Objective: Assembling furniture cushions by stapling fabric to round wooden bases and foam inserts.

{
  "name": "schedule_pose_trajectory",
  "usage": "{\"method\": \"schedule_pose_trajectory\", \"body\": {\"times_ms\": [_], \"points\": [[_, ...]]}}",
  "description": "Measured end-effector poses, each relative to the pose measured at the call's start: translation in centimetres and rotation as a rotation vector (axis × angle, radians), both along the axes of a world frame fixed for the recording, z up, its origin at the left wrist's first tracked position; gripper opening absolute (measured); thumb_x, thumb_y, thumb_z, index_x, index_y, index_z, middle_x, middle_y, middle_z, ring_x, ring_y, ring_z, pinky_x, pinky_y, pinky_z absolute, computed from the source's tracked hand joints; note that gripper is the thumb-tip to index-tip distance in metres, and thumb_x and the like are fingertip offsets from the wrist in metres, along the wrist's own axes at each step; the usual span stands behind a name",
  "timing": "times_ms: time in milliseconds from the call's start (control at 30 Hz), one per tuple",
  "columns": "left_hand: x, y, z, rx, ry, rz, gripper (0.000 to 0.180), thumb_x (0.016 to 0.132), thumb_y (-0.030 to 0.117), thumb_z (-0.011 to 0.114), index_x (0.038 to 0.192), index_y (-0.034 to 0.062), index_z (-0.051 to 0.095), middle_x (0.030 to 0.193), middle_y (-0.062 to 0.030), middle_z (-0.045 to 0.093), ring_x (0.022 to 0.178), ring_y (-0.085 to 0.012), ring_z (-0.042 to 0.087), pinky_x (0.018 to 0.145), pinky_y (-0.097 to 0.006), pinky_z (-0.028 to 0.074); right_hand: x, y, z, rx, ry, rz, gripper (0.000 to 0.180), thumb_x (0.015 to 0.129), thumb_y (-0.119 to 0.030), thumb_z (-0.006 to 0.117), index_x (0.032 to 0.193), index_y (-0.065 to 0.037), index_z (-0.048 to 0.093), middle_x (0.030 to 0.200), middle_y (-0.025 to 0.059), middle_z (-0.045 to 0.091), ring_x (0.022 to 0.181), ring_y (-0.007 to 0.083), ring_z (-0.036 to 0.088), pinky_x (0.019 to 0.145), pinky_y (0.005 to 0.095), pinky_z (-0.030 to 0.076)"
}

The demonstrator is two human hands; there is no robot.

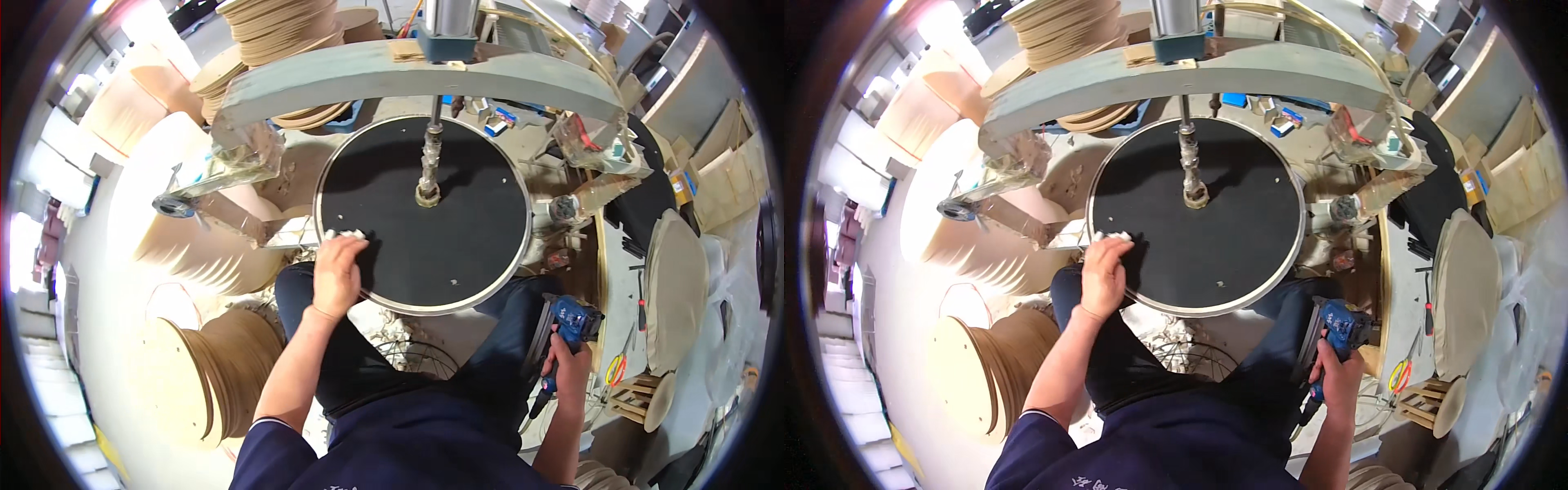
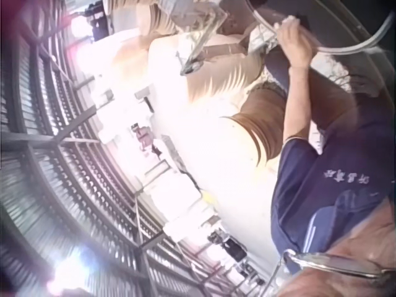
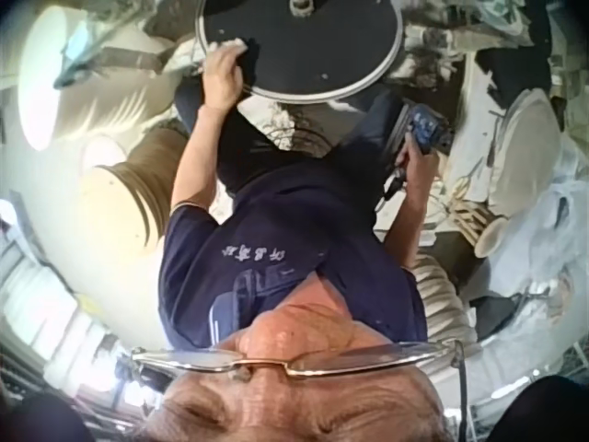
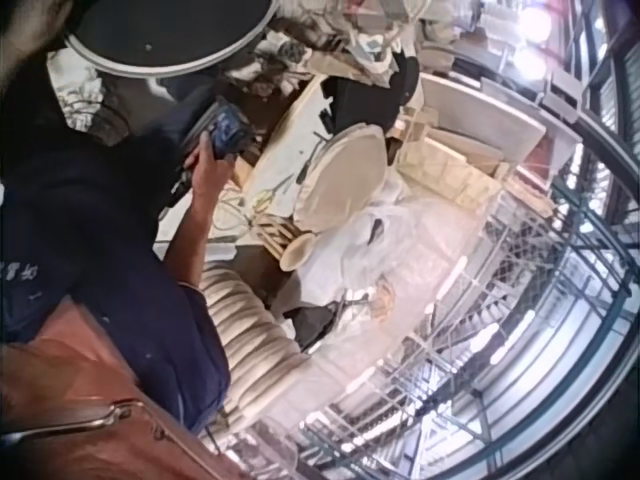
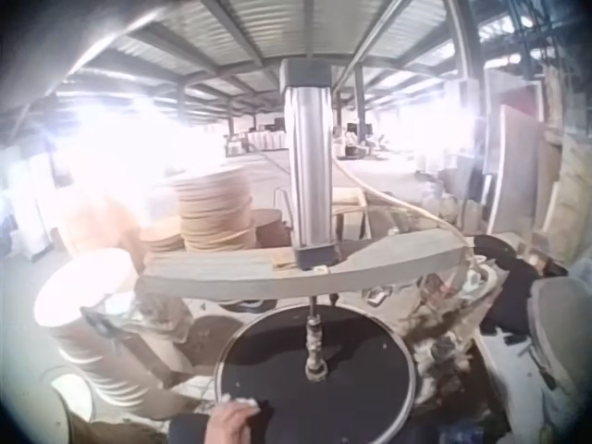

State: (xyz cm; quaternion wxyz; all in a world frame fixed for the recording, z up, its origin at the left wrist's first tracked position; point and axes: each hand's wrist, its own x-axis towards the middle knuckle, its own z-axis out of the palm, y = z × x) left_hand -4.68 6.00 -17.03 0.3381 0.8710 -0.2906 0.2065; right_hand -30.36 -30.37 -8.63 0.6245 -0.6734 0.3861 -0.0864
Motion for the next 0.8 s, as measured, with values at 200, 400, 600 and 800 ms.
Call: {"method": "schedule_pose_trajectory", "body": {"times_ms": [200,400,600,800], "points": [[1.6,4.4,-0.6,0.104,0.004,-0.009,0.046,0.079,-0.009,0.062,0.122,0.0035,0.070,0.127,-0.0159,0.067,0.123,-0.0375,0.062,0.108,-0.048,0.047,1.2,1.2,0.0,-0.034,-0.016,0.102,0.021,0.098,-0.015,0.067,0.114,-0.002,0.069,0.065,0.0012,0.058,0.047,0.0116,0.054,0.048,0.0278,0.044],[-0.3,3.8,-0.6,0.121,0.030,-0.072,0.036,0.081,-0.005,0.068,0.116,0.0048,0.073,0.116,-0.0121,0.072,0.110,-0.0335,0.069,0.097,-0.043,0.056,1.5,2.2,0.3,-0.019,0.005,0.147,0.022,0.098,-0.014,0.067,0.117,-0.002,0.068,0.065,0.0009,0.057,0.048,0.0107,0.054,0.049,0.0271,0.045],[-2.6,1.9,-0.5,0.154,-0.026,-0.067,0.030,0.079,0.003,0.077,0.109,0.0082,0.076,0.110,-0.0066,0.075,0.101,-0.0273,0.073,0.090,-0.039,0.058,1.4,2.4,-0.2,-0.013,-0.004,0.160,0.022,0.098,-0.013,0.069,0.117,-0.003,0.067,0.066,0.0002,0.058,0.048,0.0097,0.054,0.050,0.0261,0.046],[-4.3,0.6,-1.0,0.132,-0.022,-0.121,0.028,0.078,0.010,0.085,0.105,0.0103,0.078,0.107,-0.0058,0.076,0.097,-0.0256,0.073,0.084,-0.037,0.058,1.2,2.9,0.2,-0.001,0.001,0.207,0.022,0.098,-0.015,0.071,0.116,-0.003,0.068,0.068,-0.0001,0.060,0.049,0.0081,0.055,0.049,0.0246,0.045]]}}
